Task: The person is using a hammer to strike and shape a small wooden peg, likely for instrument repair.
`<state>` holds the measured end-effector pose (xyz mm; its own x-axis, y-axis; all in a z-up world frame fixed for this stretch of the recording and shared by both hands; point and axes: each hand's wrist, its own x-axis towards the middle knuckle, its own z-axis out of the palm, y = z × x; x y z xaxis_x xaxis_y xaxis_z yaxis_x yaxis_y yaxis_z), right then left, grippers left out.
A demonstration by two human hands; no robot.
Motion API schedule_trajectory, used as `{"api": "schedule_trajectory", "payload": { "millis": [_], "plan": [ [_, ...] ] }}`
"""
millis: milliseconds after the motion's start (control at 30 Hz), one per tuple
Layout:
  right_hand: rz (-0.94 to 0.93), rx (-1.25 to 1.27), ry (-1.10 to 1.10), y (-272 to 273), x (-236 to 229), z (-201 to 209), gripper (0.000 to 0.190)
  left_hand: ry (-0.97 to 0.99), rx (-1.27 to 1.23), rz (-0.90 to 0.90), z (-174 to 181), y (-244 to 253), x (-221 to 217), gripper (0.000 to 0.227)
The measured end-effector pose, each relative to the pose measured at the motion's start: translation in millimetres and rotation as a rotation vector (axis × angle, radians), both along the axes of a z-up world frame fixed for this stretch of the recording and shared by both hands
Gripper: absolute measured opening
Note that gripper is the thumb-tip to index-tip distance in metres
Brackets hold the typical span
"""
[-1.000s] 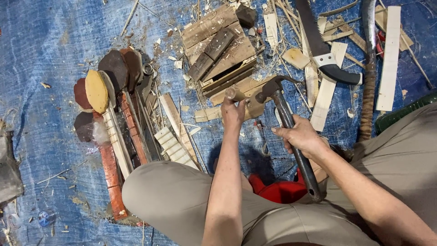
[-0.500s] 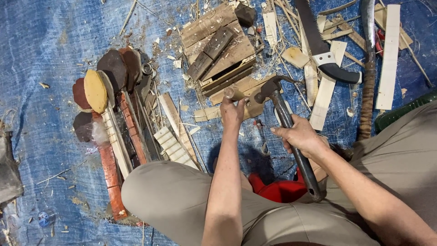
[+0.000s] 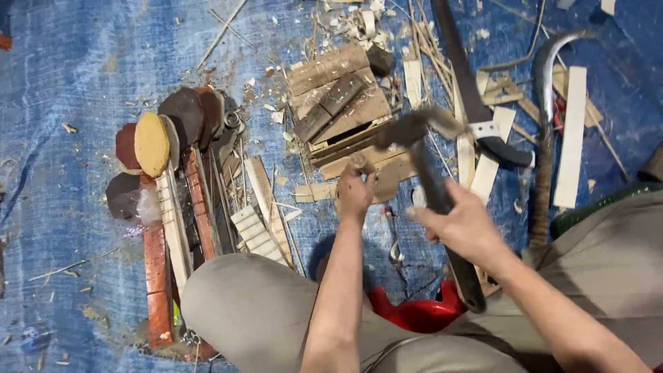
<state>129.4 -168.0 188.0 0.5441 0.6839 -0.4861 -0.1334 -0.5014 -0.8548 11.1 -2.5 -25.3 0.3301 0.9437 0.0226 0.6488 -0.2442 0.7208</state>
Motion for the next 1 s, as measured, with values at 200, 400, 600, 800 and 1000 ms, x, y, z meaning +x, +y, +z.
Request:
{"api": "schedule_trajectory", "payload": {
  "millis": [200, 400, 600, 800, 1000],
  "plan": [
    [0.215, 0.913, -0.525, 15.7, 48.6, 134.4, 0.002, 0.027, -0.189, -0.055, 4.7, 0.0, 7.3, 0.046],
    [0.224, 1.203, -0.618, 43.8, 29.2, 41.5, 0.017, -0.051, -0.004, -0.086, -0.5, 0.6, 13.1, 0.033],
    [0.506, -0.461, -0.694, 27.1, 48.9, -103.9, 0.048, 0.019, 0.131, -0.022, -20.6, -1.9, 13.7, 0.023],
    [0.164, 0.011, -0.646, 19.3, 33.7, 7.4, 0.036, 0.101, -0.062, -0.065, -8.6, -8.2, 9.1, 0.034],
    [0.107, 0.945, -0.623, 40.4, 14.9, 111.3, 0.018, 0.240, -0.098, -0.080, -38.1, 2.5, 20.3, 0.048]
  ]
}}
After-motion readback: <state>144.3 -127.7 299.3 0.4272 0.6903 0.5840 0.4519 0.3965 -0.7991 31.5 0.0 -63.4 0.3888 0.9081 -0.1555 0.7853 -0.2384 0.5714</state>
